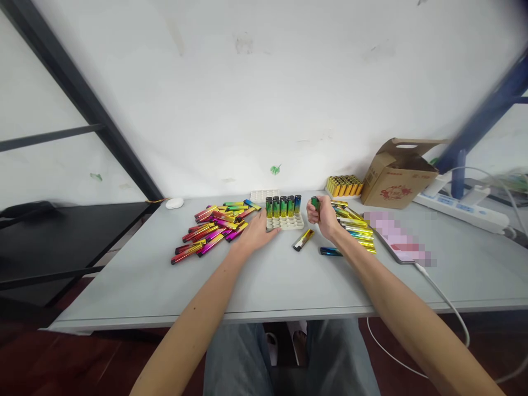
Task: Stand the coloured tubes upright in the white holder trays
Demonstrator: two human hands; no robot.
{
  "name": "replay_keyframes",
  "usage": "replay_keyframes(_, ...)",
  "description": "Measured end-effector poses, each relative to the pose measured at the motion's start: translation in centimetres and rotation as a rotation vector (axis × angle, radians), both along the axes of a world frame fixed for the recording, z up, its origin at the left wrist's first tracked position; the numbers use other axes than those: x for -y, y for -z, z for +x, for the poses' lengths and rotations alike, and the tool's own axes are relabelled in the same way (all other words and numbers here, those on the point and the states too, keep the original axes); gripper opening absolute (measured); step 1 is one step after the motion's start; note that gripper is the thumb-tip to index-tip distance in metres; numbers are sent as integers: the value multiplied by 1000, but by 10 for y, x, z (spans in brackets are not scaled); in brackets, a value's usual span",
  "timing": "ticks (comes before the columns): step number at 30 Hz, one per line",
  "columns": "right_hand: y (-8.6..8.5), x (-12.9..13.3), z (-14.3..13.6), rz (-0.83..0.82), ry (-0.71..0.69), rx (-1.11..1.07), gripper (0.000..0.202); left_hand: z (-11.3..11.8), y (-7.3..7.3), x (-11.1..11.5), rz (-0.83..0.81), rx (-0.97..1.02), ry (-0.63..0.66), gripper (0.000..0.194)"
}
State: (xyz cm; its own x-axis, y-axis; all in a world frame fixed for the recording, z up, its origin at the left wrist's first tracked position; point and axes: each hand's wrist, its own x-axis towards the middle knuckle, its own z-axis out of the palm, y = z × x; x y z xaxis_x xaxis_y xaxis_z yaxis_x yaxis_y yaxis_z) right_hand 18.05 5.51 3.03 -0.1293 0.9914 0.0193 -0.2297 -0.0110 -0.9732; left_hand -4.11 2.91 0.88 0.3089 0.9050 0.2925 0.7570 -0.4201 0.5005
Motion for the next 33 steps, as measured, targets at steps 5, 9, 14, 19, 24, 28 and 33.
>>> replay_keyframes(5,-5,4,-3,-60,-46,1,30,0,2,-1,-6,-16,-3,56)
replay_keyframes(9,-8,9,-6,-54,-102,-30,27,1,4,-2,-5,-30,-21,56)
replay_keyframes(14,-6,8,-6,-49,-51,-48,29,1,6,-4,6,-32,-16,54)
replay_keyframes(19,-3,7,-7,-64,-63,-58,32,0,7,-4,20,-19,-6,58)
replay_keyframes(24,-4,9,-8,-90,-68,-96,32,1,4,-2,2,-27,-18,55)
replay_keyframes(28,-5,11,-7,-110,-95,-132,33,1,3,-2,7,-2,-1,56)
replay_keyframes(33,-4,14,-7,-128,-160,-245,38,2,2,-1,9,42,6,57)
